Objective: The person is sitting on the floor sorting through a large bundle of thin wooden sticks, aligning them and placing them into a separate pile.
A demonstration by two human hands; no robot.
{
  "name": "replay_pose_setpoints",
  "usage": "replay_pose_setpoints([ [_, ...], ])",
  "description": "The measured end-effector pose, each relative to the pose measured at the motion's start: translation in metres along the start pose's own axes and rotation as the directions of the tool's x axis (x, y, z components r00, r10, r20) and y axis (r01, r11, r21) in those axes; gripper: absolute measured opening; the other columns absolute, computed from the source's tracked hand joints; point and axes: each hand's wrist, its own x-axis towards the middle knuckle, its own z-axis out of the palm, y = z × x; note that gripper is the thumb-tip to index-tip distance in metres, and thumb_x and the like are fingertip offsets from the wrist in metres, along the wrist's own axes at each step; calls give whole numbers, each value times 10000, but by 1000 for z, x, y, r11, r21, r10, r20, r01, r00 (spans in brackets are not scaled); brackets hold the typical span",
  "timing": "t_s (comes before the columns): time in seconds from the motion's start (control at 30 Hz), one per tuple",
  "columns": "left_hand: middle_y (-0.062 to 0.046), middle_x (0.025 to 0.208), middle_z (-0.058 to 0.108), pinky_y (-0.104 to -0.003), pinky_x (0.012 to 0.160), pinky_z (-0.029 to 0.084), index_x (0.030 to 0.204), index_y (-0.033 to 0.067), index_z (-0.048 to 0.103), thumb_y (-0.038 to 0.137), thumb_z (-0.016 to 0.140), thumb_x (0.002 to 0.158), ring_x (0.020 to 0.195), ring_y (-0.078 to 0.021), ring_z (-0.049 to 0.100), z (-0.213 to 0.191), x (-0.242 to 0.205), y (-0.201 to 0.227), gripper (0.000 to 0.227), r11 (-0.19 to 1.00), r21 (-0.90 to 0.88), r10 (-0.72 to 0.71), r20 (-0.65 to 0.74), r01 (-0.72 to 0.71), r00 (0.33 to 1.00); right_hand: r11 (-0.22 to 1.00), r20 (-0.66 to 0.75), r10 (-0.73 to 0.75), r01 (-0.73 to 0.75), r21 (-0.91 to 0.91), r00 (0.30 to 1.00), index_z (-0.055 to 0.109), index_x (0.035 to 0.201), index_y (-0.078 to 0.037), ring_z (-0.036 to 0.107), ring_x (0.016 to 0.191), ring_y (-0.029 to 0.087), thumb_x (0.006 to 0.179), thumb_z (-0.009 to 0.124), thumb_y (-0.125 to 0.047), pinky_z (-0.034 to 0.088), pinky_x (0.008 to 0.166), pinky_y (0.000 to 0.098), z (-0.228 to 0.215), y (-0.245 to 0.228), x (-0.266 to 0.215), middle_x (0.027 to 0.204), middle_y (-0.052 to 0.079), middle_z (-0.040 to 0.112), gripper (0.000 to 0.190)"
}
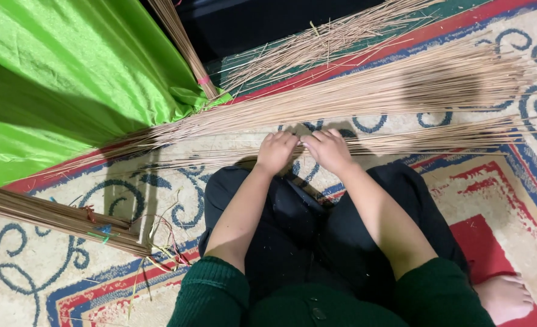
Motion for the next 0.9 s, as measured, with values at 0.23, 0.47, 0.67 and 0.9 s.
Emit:
replay_pose_setpoints([
  [0.23, 36, 817, 625, -357, 730, 486, 934, 242, 651, 332, 620, 981, 845, -190, 652, -30, 2, -26, 106, 981, 41, -189, 42, 188, 981, 954, 59, 278, -269, -131, 959, 707, 1071, -311, 672, 1014, 223, 977, 663, -313, 428, 1002, 464, -19, 84, -28, 915, -52, 634, 105],
  [0.47, 33, 840, 640, -354, 751, 480, 941, 246, 654, 354, 635, 970, 883, -188, 657, -17, 2, -16, 113, 986, 19, -166, 62, 165, 984, 965, 117, 261, -264, 12, 958, 733, 1081, -283, 700, 955, 275, 963, 676, -300, 491, 903, 474, -23, 35, -9, 920, -9, 665, 133],
  [0.67, 39, 891, 673, -354, 784, 493, 982, 252, 679, 357, 590, 1005, 935, -185, 670, -23, 2, -5, 140, 981, -52, -176, 172, 187, 969, 983, 169, 181, -171, -70, 969, 721, 1096, -305, 710, 943, 279, 992, 589, -291, 534, 835, 447, -3, 22, -7, 943, 5, 650, 169],
  [0.9, 45, 943, 668, -368, 812, 498, 1063, 262, 674, 367, 568, 1020, 980, -190, 664, -3, -7, -21, 156, 959, -51, -255, 266, 277, 930, 924, 94, 300, -265, -277, 949, 672, 1036, -337, 639, 1042, 186, 927, 643, -359, 440, 957, 407, 19, 99, -48, 950, -71, 577, 114],
])
